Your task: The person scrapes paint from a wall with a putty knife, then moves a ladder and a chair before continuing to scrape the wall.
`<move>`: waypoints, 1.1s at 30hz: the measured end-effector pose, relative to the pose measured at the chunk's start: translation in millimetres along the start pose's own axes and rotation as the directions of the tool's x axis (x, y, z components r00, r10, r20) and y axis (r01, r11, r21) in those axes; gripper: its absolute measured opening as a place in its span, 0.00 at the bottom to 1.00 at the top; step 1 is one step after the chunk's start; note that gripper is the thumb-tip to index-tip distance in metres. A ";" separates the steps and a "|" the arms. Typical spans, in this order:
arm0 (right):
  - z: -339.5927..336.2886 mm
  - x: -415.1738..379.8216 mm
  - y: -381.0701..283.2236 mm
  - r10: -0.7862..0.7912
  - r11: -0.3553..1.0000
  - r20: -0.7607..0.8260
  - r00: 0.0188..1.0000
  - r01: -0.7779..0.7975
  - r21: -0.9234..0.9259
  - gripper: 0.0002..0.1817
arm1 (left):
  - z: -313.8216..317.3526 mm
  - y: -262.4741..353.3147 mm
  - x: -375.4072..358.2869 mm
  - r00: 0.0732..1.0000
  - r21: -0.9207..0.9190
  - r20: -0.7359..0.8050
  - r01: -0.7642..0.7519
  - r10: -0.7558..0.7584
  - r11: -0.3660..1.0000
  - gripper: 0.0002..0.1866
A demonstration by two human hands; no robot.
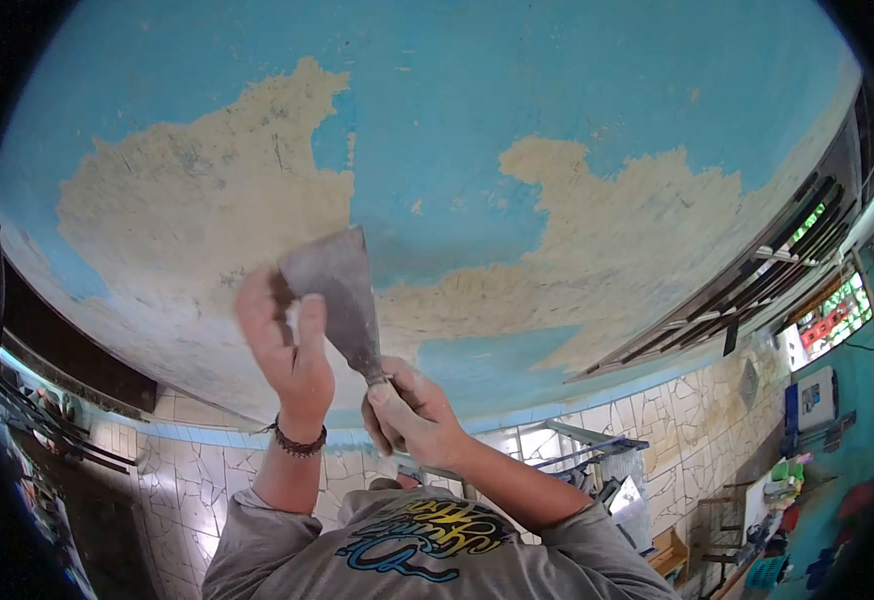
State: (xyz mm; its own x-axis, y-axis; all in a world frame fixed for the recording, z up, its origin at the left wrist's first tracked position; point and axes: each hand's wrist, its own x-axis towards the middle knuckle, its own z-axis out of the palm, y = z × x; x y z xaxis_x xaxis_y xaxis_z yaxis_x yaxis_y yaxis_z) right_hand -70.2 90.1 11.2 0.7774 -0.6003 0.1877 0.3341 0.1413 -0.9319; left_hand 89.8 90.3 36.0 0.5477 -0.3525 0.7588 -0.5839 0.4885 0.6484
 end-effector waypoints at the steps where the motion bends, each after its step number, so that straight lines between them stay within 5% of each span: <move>1: 3.2 5.6 -0.6 -0.024 0.999 -0.026 0.999 0.025 0.025 0.20 | -3.7 -2.4 5.3 0.991 0.051 0.039 -0.132 0.130 0.990 0.11; 4: 10.1 25.7 -2.5 -0.062 0.995 -0.058 0.996 0.067 0.080 0.20 | -18.9 -9.7 29.7 0.856 0.228 0.198 -0.514 0.478 0.827 0.13; 7: 15.2 39.4 -2.7 -0.029 0.991 -0.038 0.999 0.034 0.132 0.20 | -19.7 -8.0 57.0 0.629 0.280 0.553 -0.758 0.547 0.589 0.15; 14: 34.7 52.2 4.2 -0.019 0.970 -0.046 0.999 0.029 0.241 0.18 | -7.4 -9.5 84.2 0.453 0.224 0.548 -0.890 0.703 0.398 0.16; 20: 38.2 54.7 10.9 -0.026 0.970 -0.067 0.997 0.041 0.241 0.19 | -12.0 -24.6 77.1 0.384 0.210 0.573 -0.923 0.724 0.324 0.15; 33: 43.3 64.9 -13.1 -0.044 0.980 -0.068 0.997 0.057 0.192 0.19 | -9.5 -0.6 102.5 0.406 0.235 0.587 -0.914 0.701 0.332 0.16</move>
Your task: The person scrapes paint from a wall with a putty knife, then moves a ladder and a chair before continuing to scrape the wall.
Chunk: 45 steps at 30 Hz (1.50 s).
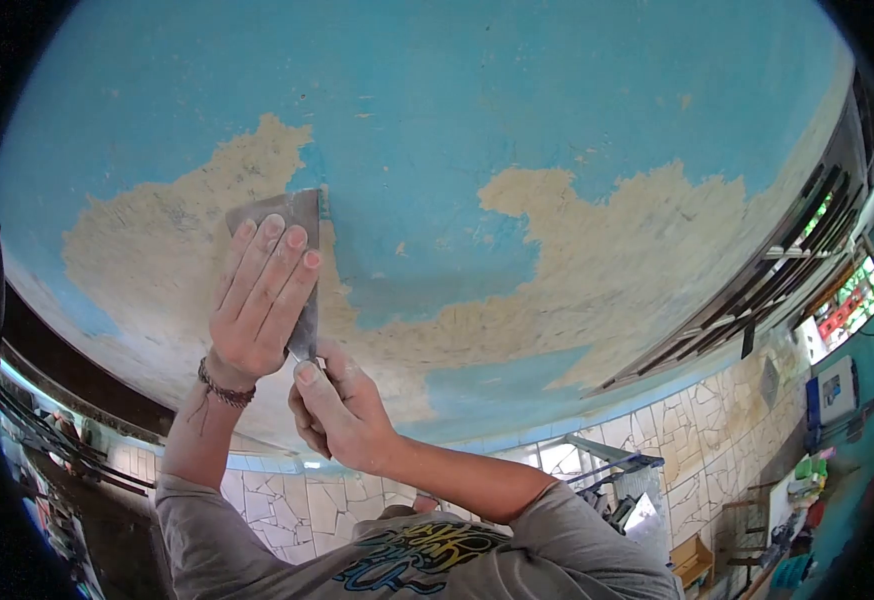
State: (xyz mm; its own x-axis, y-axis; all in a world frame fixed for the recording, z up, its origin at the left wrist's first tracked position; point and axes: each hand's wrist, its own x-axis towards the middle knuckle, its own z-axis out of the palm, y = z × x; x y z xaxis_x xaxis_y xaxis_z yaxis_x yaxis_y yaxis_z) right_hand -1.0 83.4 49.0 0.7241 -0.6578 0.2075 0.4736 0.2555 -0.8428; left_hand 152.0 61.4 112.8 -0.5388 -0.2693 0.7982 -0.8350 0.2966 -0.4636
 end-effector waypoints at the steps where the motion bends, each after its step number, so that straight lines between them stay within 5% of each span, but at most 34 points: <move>1: 0.3 -1.1 0.8 0.008 1.000 -0.009 1.000 -0.008 0.017 0.19 | -0.3 -0.7 -0.9 1.000 -0.009 0.005 -0.010 0.010 1.000 0.16; 8: 0.5 7.7 -17.9 0.025 0.985 -0.069 0.997 -0.036 -0.167 0.21 | 2.9 -9.3 7.4 0.999 -0.038 -0.042 -0.007 0.006 0.999 0.18; 12: -10.5 -5.1 -38.2 -0.114 0.920 0.060 0.992 0.128 -0.371 0.28 | 3.6 -5.3 3.2 0.999 -0.065 -0.047 0.015 -0.018 0.998 0.23; 14: -40.1 -33.7 -27.2 -0.171 0.767 0.013 0.985 0.141 -0.626 0.27 | -0.2 11.3 -22.3 0.999 -0.067 0.039 -0.007 0.010 0.998 0.22; 15: -52.8 -56.4 -18.8 -0.142 0.807 -0.150 0.978 0.027 -0.590 0.25 | -0.4 24.7 -35.3 0.997 -0.077 0.072 -0.010 0.015 0.997 0.19; 18: -97.9 -132.9 -6.0 -0.215 0.431 -0.518 0.828 -0.395 -0.811 0.20 | -0.1 58.6 -62.4 0.989 -0.092 0.139 -0.045 0.058 0.995 0.11; 22: -138.6 -248.0 8.9 -0.306 -0.115 -0.714 0.629 -0.769 -0.628 0.20 | 22.7 67.1 -106.6 0.979 -0.140 0.189 -0.047 0.073 0.989 0.19; 24: -144.5 -290.4 24.1 -0.293 -0.178 -0.762 0.577 -0.816 -0.550 0.22 | 40.4 63.3 -123.1 0.977 -0.153 0.190 -0.067 0.096 0.986 0.25; 28: -147.1 -315.0 61.9 -0.344 -0.297 -0.707 0.618 -0.786 -0.542 0.26 | 73.1 61.7 -144.6 0.972 -0.072 0.178 -0.141 0.152 0.987 0.13; 30: -150.1 -319.4 70.4 -0.406 -0.290 -0.684 0.606 -0.795 -0.532 0.26 | 78.3 65.4 -151.9 0.957 0.006 0.272 -0.109 0.103 0.994 0.12; 31: -152.4 -321.6 72.0 -0.424 -0.298 -0.675 0.604 -0.797 -0.526 0.24 | 98.9 74.1 -160.5 0.991 -0.053 0.127 0.053 -0.046 0.997 0.28; 38: -158.6 -329.2 77.4 -0.542 -0.297 -0.599 0.590 -0.801 -0.520 0.23 | 106.4 72.3 -165.3 0.988 -0.029 0.146 0.056 -0.051 0.998 0.30; 45: -106.0 -338.8 89.3 -0.752 0.015 -0.497 0.433 -0.743 -0.669 0.19 | 103.5 72.7 -161.3 0.992 -0.068 0.126 -0.008 0.016 0.998 0.24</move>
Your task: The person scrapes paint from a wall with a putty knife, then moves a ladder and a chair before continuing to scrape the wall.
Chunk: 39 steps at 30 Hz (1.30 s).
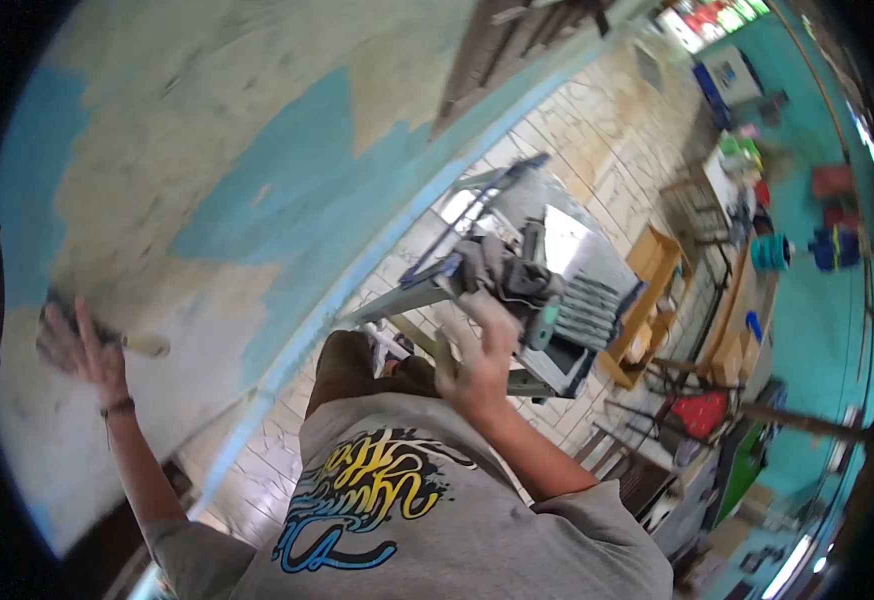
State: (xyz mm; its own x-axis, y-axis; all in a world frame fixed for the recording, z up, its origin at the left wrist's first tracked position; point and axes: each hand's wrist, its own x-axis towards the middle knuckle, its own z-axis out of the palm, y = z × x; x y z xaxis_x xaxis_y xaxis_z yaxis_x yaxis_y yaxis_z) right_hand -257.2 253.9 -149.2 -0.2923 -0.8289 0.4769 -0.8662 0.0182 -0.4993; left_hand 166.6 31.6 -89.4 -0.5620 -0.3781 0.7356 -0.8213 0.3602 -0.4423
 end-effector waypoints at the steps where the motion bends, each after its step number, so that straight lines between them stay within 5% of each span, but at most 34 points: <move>1: -3.4 -10.3 -1.1 0.031 0.999 0.009 0.999 -0.031 0.032 0.17 | 4.6 -3.4 -7.5 1.000 0.084 0.002 0.009 -0.009 0.996 0.24; 3: 2.1 -41.3 6.9 0.124 0.968 0.073 0.990 -0.136 0.208 0.13 | 8.0 1.6 -5.2 0.999 0.134 -0.035 0.012 -0.007 0.991 0.25; 5: 14.0 -81.7 17.9 0.342 0.864 0.316 0.885 -0.429 0.264 0.10 | 9.0 6.1 1.9 0.996 0.124 -0.088 -0.002 0.013 0.992 0.26; 8: 60.7 -172.7 65.4 0.653 0.643 0.575 0.492 -0.762 -0.079 0.13 | 17.1 1.1 -0.3 0.990 0.170 -0.137 -0.007 0.031 0.985 0.28; 13: 140.7 -269.2 127.8 0.703 0.709 0.225 0.675 -0.690 -0.145 0.12 | 16.7 4.4 4.8 0.980 0.143 -0.186 -0.048 0.075 0.988 0.34; 15: 156.5 -259.4 123.8 0.815 0.571 0.109 0.569 -0.758 -0.315 0.10 | 18.3 2.9 3.7 0.976 0.178 -0.197 -0.058 0.094 0.982 0.34; 21: 192.4 -265.5 116.2 0.683 0.637 -0.202 0.702 -0.707 -0.307 0.10 | 55.7 -31.1 -46.0 0.973 0.297 -0.223 0.003 0.066 0.955 0.26; 25: 213.2 -301.8 115.3 0.472 0.679 -0.329 0.818 -0.575 -0.457 0.12 | 99.0 6.5 -117.4 0.875 -0.062 -0.446 -0.239 0.187 0.969 0.25; 27: 220.3 -328.2 91.7 0.337 0.801 -0.476 0.812 -0.513 -0.309 0.14 | 125.6 28.7 -157.0 0.844 -0.235 -0.517 -0.302 0.144 0.924 0.28; 29: 240.6 -390.5 53.9 0.511 0.687 -0.622 0.593 -0.717 -0.119 0.15 | 136.7 50.2 -181.9 0.803 -0.305 -0.575 -0.389 0.158 0.869 0.29; 33: 252.6 -581.0 -23.9 0.586 0.369 -0.698 0.411 -0.903 -0.222 0.15 | 118.3 69.4 -212.7 0.820 -0.446 -0.567 -0.391 0.084 0.805 0.30; 35: 221.9 -657.9 -60.0 0.485 0.227 -0.809 0.333 -0.941 -0.251 0.11 | 115.1 68.2 -214.4 0.807 -0.516 -0.588 -0.427 0.056 0.742 0.29; 37: 176.3 -690.4 -104.4 0.553 -0.168 -0.831 -0.058 -0.985 -0.043 0.14 | 107.1 64.9 -217.0 0.785 -0.552 -0.616 -0.491 0.068 0.674 0.26; 39: 139.3 -738.4 -128.9 0.548 -0.117 -0.810 -0.208 -0.978 0.172 0.17 | 102.6 63.2 -216.9 0.770 -0.568 -0.634 -0.523 0.067 0.635 0.24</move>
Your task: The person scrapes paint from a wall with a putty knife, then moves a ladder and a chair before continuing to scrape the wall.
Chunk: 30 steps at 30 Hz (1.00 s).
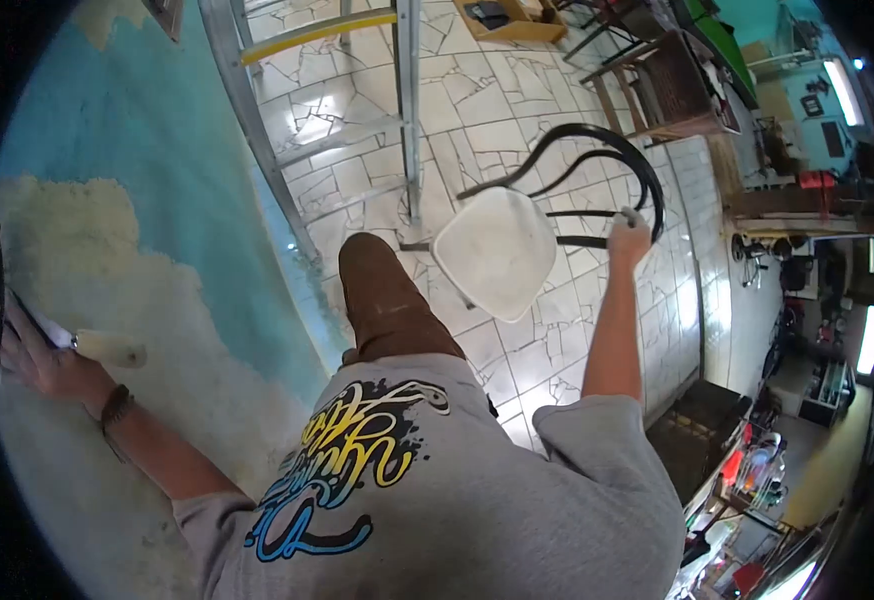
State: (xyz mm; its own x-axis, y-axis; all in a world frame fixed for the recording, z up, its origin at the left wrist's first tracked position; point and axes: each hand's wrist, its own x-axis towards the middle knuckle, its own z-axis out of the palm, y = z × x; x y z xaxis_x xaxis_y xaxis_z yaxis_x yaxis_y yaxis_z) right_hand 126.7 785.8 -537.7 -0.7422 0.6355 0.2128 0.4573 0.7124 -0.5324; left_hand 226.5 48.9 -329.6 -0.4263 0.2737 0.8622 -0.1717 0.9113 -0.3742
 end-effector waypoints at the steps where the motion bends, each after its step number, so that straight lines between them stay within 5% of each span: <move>1: -18.7 6.1 12.4 0.037 0.999 -0.020 0.999 -0.036 0.034 0.17 | 0.4 -4.5 -4.1 1.000 0.019 0.000 0.006 -0.006 1.000 0.24; 5: -58.1 37.0 57.8 0.222 0.957 0.071 0.972 -0.231 0.175 0.15 | 7.1 -31.0 -15.1 0.998 0.136 0.027 -0.065 0.062 0.989 0.22; 10: -70.2 31.1 27.3 0.335 0.836 0.389 0.858 -0.461 0.298 0.17 | -3.5 13.0 -6.0 0.995 0.145 0.036 0.092 -0.098 0.985 0.24; 14: -37.5 77.8 34.4 0.285 0.355 0.703 0.652 -0.753 0.554 0.21 | -10.7 69.7 -13.1 0.977 -0.010 0.032 0.210 -0.210 0.978 0.28; 17: 15.3 153.2 78.3 0.256 0.088 0.707 0.659 -0.744 0.662 0.29 | -11.0 113.3 -28.5 0.956 -0.170 0.091 0.291 -0.280 0.941 0.25; 22: 79.9 203.2 69.7 0.361 -0.137 0.662 0.657 -0.664 0.735 0.29 | -54.0 183.1 -79.0 0.738 0.040 0.409 0.572 -0.536 0.819 0.23; 24: 90.1 209.0 61.5 0.331 -0.194 0.599 0.729 -0.569 0.799 0.28 | -75.0 215.1 -95.4 0.634 0.146 0.472 0.630 -0.613 0.763 0.23; 25: 96.3 223.5 62.1 0.351 -0.323 0.625 0.697 -0.537 0.779 0.28 | -81.8 230.1 -100.4 0.577 0.193 0.496 0.655 -0.648 0.731 0.24; 30: 103.9 253.9 39.6 0.363 -0.210 0.663 0.655 -0.636 0.743 0.28 | -84.6 281.0 -110.7 0.407 0.276 0.597 0.706 -0.692 0.652 0.25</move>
State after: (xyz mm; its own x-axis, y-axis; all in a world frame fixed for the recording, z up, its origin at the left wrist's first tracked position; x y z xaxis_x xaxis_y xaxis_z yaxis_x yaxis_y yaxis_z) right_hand -94.5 944.4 -589.9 -0.6449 0.4773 -0.5969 0.0120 -0.7746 -0.6324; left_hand 300.6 300.7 -501.3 -0.5843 -0.7028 0.4057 -0.6579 0.7030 0.2702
